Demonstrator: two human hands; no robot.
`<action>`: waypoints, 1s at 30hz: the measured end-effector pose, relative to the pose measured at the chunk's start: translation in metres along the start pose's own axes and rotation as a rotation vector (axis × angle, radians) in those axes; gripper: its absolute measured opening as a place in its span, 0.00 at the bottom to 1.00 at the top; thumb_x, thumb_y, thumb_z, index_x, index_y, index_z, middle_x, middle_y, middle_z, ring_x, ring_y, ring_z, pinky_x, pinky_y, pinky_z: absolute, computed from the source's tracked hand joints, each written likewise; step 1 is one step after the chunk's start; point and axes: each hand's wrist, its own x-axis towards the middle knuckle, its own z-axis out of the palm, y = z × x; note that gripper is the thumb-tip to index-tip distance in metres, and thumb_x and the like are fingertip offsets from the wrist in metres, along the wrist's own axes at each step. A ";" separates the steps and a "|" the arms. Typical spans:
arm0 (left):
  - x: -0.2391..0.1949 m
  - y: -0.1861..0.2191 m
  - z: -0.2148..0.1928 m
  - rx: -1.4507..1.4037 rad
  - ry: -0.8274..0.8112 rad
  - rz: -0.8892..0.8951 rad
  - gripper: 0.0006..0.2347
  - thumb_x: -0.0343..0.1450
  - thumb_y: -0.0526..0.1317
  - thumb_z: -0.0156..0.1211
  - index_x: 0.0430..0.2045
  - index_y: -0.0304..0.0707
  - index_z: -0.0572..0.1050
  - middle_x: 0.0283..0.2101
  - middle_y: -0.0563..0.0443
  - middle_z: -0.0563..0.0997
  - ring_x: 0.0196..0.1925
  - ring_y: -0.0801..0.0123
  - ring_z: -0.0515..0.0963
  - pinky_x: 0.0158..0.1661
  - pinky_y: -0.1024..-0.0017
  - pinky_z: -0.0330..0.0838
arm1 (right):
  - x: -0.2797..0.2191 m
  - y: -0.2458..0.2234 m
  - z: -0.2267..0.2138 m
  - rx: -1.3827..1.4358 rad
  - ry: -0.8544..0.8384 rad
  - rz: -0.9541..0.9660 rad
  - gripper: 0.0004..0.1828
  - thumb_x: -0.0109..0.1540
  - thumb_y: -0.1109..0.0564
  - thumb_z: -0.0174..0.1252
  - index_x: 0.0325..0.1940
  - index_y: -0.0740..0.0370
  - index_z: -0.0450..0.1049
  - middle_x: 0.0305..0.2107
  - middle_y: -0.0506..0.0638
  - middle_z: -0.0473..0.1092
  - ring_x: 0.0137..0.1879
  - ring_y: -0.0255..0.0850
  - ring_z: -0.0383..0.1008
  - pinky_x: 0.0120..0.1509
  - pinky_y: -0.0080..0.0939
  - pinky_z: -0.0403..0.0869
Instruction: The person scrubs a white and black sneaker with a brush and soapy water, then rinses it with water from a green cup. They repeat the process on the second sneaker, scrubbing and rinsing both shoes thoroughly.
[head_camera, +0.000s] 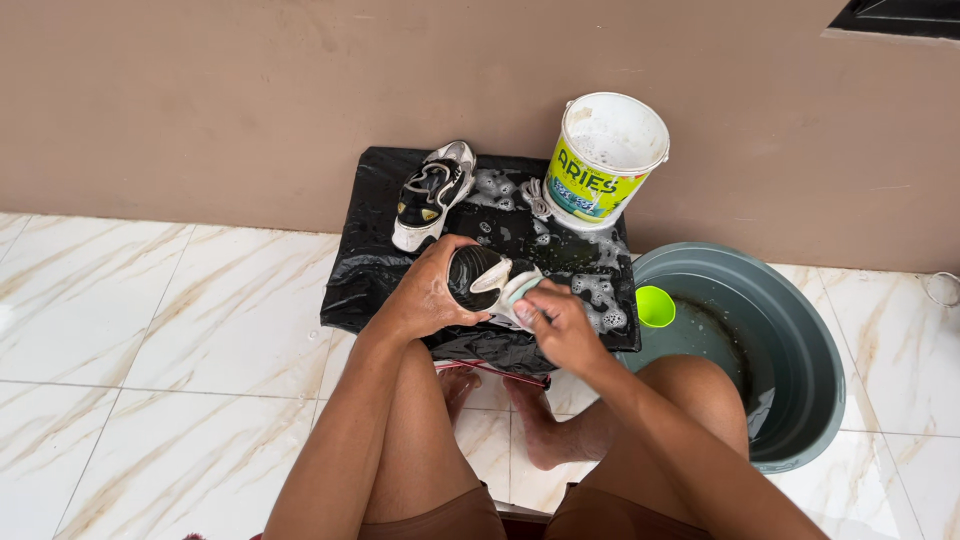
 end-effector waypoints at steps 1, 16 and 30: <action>0.000 -0.003 -0.001 -0.002 0.002 -0.007 0.47 0.61 0.43 0.97 0.77 0.42 0.71 0.72 0.29 0.80 0.82 0.21 0.73 0.79 0.25 0.67 | 0.005 0.010 -0.005 0.004 -0.005 0.004 0.18 0.81 0.59 0.61 0.37 0.58 0.85 0.25 0.52 0.75 0.43 0.53 0.74 0.68 0.64 0.70; 0.000 0.018 -0.008 -0.034 -0.039 0.011 0.47 0.60 0.38 0.96 0.78 0.47 0.73 0.73 0.31 0.83 0.80 0.23 0.78 0.77 0.26 0.70 | 0.007 -0.030 0.012 -0.289 0.099 -0.034 0.26 0.81 0.55 0.62 0.27 0.50 0.74 0.20 0.48 0.73 0.36 0.53 0.78 0.55 0.52 0.70; 0.005 -0.001 -0.001 -0.006 -0.108 0.119 0.46 0.62 0.36 0.95 0.79 0.49 0.71 0.76 0.34 0.81 0.83 0.22 0.73 0.83 0.11 0.51 | 0.021 -0.048 0.014 -0.356 0.256 -0.163 0.30 0.81 0.51 0.63 0.21 0.48 0.72 0.16 0.46 0.68 0.33 0.49 0.71 0.53 0.50 0.68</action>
